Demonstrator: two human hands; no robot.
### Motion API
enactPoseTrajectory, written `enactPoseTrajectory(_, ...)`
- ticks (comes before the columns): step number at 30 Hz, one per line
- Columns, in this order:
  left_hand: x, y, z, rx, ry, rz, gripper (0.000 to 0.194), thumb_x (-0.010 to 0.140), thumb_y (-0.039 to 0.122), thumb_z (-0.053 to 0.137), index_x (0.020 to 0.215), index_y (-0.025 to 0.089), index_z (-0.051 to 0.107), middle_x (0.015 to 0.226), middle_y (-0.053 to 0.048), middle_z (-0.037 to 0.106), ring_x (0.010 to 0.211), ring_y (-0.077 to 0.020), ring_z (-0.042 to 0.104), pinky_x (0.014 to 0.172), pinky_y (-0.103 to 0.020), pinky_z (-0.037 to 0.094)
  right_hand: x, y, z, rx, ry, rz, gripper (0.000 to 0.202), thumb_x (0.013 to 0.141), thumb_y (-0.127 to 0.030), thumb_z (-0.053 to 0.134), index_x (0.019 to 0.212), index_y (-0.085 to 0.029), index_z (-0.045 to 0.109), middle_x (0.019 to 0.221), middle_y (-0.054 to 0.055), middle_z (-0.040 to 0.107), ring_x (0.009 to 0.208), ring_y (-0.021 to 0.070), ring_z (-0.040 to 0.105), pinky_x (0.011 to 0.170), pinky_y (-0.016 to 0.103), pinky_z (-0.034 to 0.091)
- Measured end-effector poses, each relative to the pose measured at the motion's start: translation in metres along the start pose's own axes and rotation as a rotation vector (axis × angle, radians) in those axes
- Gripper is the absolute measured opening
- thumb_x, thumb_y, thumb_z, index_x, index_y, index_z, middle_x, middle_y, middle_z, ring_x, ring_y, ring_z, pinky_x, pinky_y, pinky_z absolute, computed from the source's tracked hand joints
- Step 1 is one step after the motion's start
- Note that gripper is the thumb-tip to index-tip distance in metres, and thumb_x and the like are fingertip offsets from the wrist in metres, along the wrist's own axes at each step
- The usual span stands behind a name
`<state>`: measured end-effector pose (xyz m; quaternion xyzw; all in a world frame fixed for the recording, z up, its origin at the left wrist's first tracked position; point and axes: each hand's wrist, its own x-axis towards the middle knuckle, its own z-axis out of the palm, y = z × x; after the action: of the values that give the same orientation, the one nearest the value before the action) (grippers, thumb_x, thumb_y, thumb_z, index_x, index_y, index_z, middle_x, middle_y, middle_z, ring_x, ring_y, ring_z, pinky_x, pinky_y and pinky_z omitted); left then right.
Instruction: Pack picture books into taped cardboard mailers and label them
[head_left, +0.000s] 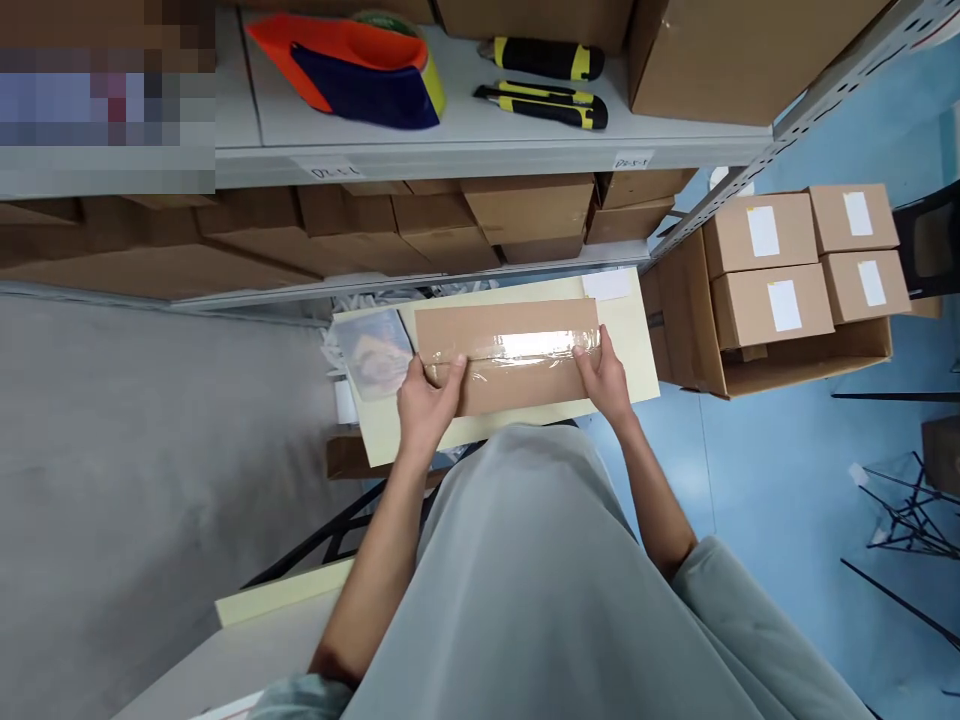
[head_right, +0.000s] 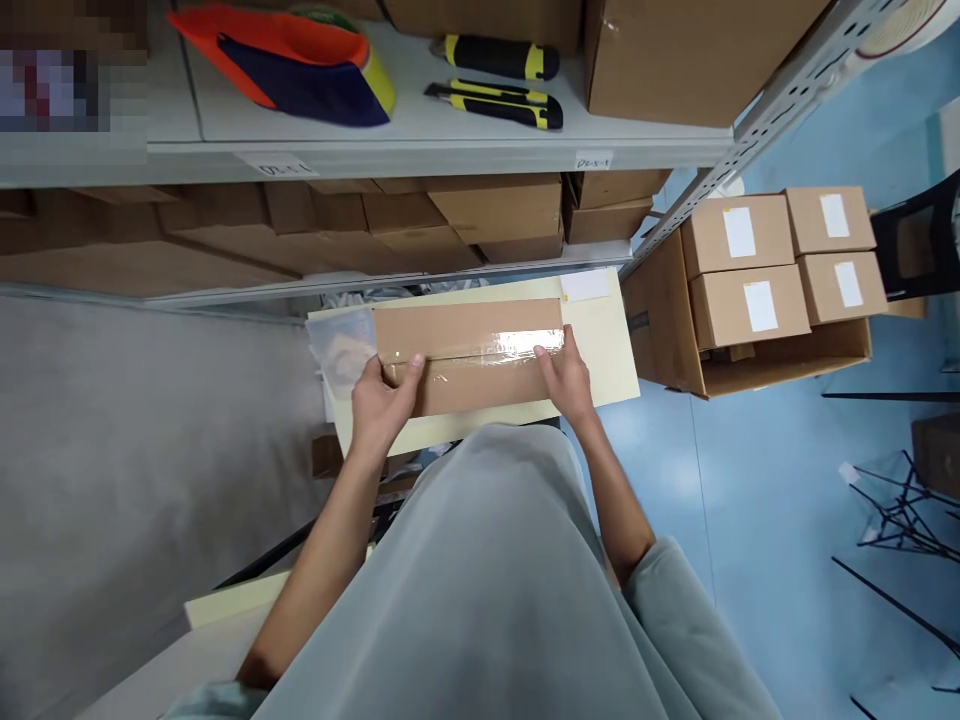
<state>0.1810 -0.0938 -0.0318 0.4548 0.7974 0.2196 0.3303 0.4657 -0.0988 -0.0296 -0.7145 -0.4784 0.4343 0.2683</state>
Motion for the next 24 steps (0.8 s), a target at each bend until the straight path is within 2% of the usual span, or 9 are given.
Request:
enactPoseTrajectory(3,0.001,0.008,0.006,0.148,0.025,-0.099,0.069,0.088,0.072,0.073,0.125,0.013,0.070,0.124,-0.023,0.079,0.122,-0.0427,0.074,0.104,-0.052,0.059,0.003,-0.004,0.004,-0.050,0.001,0.067,0.110,0.096,-0.089,0.052,0.173,-0.014,0.032,0.170,0.020,0.050,0.157,0.0427,0.049,0.126,0.061,0.045)
enactPoseTrajectory(6,0.004,0.010,0.010,0.223,0.065,-0.108,0.070,0.088,0.075,0.071,0.120,0.013,0.070,0.119,-0.025,0.079,0.118,-0.0451,0.074,0.101,-0.053,0.058,0.005,-0.006,0.009,-0.141,0.041,0.126,0.112,0.093,-0.091,0.054,0.170,-0.012,0.036,0.162,0.024,0.059,0.147,0.0479,0.058,0.119,0.067,0.048)
enactPoseTrajectory(12,0.011,-0.006,0.013,0.148,0.072,-0.029,0.055,0.101,0.067,0.054,0.108,0.016,0.072,0.093,-0.015,0.079,0.097,-0.0365,0.076,0.090,-0.044,0.058,0.013,0.004,0.009,-0.164,0.062,0.033,0.082,0.108,-0.081,0.026,0.159,-0.023,0.052,0.141,0.017,0.075,0.130,0.0408,0.070,0.111,0.060,0.055)
enactPoseTrajectory(14,0.012,-0.013,0.014,0.109,0.062,0.000,0.057,0.104,0.067,0.049,0.111,0.016,0.073,0.093,-0.015,0.079,0.100,-0.0361,0.077,0.092,-0.044,0.058,0.014,0.009,0.007,-0.192,0.054,0.018,0.081,0.111,-0.076,0.018,0.160,-0.022,0.052,0.139,0.018,0.075,0.128,0.0404,0.071,0.110,0.060,0.055)
enactPoseTrajectory(16,0.011,-0.016,0.014,0.069,0.058,0.025,0.062,0.106,0.067,0.045,0.124,0.014,0.071,0.109,-0.020,0.080,0.116,-0.0386,0.075,0.101,-0.047,0.057,0.014,0.012,0.006,-0.243,0.077,-0.009,0.083,0.112,-0.071,0.014,0.165,-0.016,0.046,0.145,0.022,0.071,0.136,0.0416,0.067,0.115,0.064,0.051)
enactPoseTrajectory(18,0.006,-0.013,0.015,0.039,0.072,0.088,0.072,0.108,0.065,0.041,0.147,0.008,0.060,0.144,-0.030,0.069,0.144,-0.0412,0.061,0.118,-0.053,0.049,0.012,0.009,0.008,-0.335,0.165,-0.080,0.085,0.113,-0.067,0.015,0.171,-0.009,0.036,0.162,0.028,0.056,0.154,0.0422,0.052,0.125,0.069,0.039)
enactPoseTrajectory(20,-0.001,-0.003,0.016,0.051,0.105,0.201,0.082,0.110,0.062,0.038,0.166,0.002,0.039,0.174,-0.033,0.037,0.167,-0.0407,0.032,0.134,-0.059,0.030,0.007,0.000,0.014,-0.457,0.245,-0.184,0.084,0.114,-0.063,0.017,0.175,-0.004,0.026,0.177,0.028,0.034,0.168,0.0401,0.029,0.133,0.069,0.025)
enactPoseTrajectory(22,-0.012,0.014,0.019,0.108,0.104,0.351,0.081,0.112,0.057,0.034,0.173,0.004,0.028,0.184,-0.026,0.017,0.174,-0.0378,0.007,0.139,-0.063,0.010,-0.001,-0.013,0.027,-0.564,0.224,-0.304,0.080,0.116,-0.057,0.019,0.177,-0.006,0.021,0.184,0.024,0.019,0.173,0.0363,0.013,0.136,0.066,0.019)
enactPoseTrajectory(24,-0.022,0.030,0.025,0.175,0.023,0.517,0.072,0.114,0.051,0.030,0.174,0.011,0.031,0.185,-0.017,0.017,0.175,-0.0341,0.002,0.140,-0.064,0.004,-0.011,-0.026,0.044,-0.636,0.114,-0.425,0.072,0.117,-0.050,0.018,0.177,-0.010,0.022,0.185,0.019,0.018,0.174,0.0322,0.009,0.138,0.062,0.019)
